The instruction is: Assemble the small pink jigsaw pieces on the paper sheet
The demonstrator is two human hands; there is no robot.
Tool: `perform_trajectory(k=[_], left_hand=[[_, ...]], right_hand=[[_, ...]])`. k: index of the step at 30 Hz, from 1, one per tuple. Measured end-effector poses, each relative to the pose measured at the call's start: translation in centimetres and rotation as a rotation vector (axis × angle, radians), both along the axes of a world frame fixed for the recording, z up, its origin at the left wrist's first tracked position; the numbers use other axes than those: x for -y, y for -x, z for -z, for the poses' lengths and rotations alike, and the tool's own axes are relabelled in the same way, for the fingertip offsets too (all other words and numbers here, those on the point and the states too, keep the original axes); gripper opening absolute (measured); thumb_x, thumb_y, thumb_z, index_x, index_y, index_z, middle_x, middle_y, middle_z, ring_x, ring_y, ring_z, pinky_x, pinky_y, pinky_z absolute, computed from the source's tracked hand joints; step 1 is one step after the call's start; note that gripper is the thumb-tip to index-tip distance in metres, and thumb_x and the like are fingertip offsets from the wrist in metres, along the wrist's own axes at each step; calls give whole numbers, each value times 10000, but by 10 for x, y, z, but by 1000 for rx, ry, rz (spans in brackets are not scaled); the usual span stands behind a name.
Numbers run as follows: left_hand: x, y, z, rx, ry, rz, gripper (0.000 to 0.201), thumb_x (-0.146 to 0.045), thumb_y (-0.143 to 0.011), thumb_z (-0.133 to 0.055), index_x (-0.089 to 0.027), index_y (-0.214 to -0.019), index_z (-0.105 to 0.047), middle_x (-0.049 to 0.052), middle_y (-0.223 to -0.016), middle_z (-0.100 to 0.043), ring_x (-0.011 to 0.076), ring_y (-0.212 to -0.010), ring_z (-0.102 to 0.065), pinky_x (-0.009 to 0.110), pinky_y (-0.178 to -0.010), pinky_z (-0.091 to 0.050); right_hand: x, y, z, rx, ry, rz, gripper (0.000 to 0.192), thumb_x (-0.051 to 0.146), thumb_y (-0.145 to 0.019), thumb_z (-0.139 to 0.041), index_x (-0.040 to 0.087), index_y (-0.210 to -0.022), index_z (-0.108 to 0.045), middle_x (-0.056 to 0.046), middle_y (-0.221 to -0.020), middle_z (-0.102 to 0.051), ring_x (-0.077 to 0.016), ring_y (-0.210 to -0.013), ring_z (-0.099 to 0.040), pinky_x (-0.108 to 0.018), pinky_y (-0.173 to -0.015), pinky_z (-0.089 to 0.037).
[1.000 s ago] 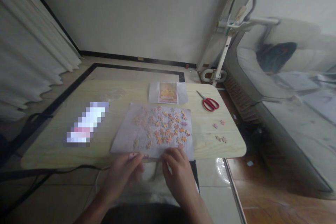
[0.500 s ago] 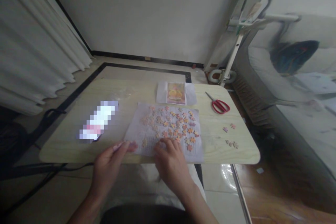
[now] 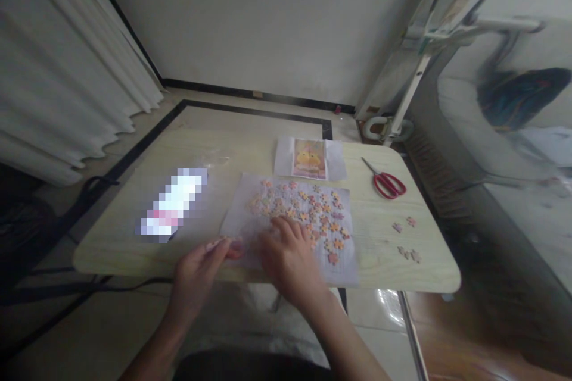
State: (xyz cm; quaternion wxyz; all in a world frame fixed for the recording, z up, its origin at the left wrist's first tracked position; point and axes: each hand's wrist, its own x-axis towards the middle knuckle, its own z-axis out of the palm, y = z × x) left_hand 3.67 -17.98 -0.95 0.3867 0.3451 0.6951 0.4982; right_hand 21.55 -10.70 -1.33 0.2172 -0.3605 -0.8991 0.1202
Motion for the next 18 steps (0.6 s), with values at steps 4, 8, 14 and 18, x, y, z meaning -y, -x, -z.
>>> perform_trajectory(k=[4, 8, 14, 18], left_hand=[[-1, 2, 0, 0, 11, 4, 315, -451, -857, -607, -174, -772, -730, 61, -888, -763, 221, -931, -695, 255, -817, -529], [-2, 3, -1, 42, 29, -13, 297, -451, -848, -631, -176, -860, -744, 42, -801, -755, 199, -844, -701, 247, -782, -529], [0, -10, -8, 281, 29, 44, 338, -467, -862, -609, -152, -801, -716, -12, -511, -614, 124, -488, -591, 221, -548, -494], [2, -23, -8, 434, 134, 191, 391, -527, -817, -641, -143, -751, -683, -31, -447, -552, 86, -353, -484, 181, -368, -362]], right_hand=[[5, 9, 2, 17, 49, -89, 250, 169, -843, -636, 257, -1070, -691, -119, -1293, -567, -336, -1251, -444, -547, -993, -411], [0, 11, -1, -16, 32, -11, 259, 154, -840, -633, 226, -1083, -686, -139, -1296, -566, -349, -1247, -450, -561, -993, -415], [9, -2, -26, -317, 158, -40, 346, 192, -916, -569, 254, -1257, -573, -105, -1186, -611, -246, -1089, -577, -442, -889, -521], [17, -8, -32, -355, 219, -138, 346, 185, -911, -601, 236, -1252, -575, -89, -1114, -646, -210, -1010, -613, -382, -859, -539]])
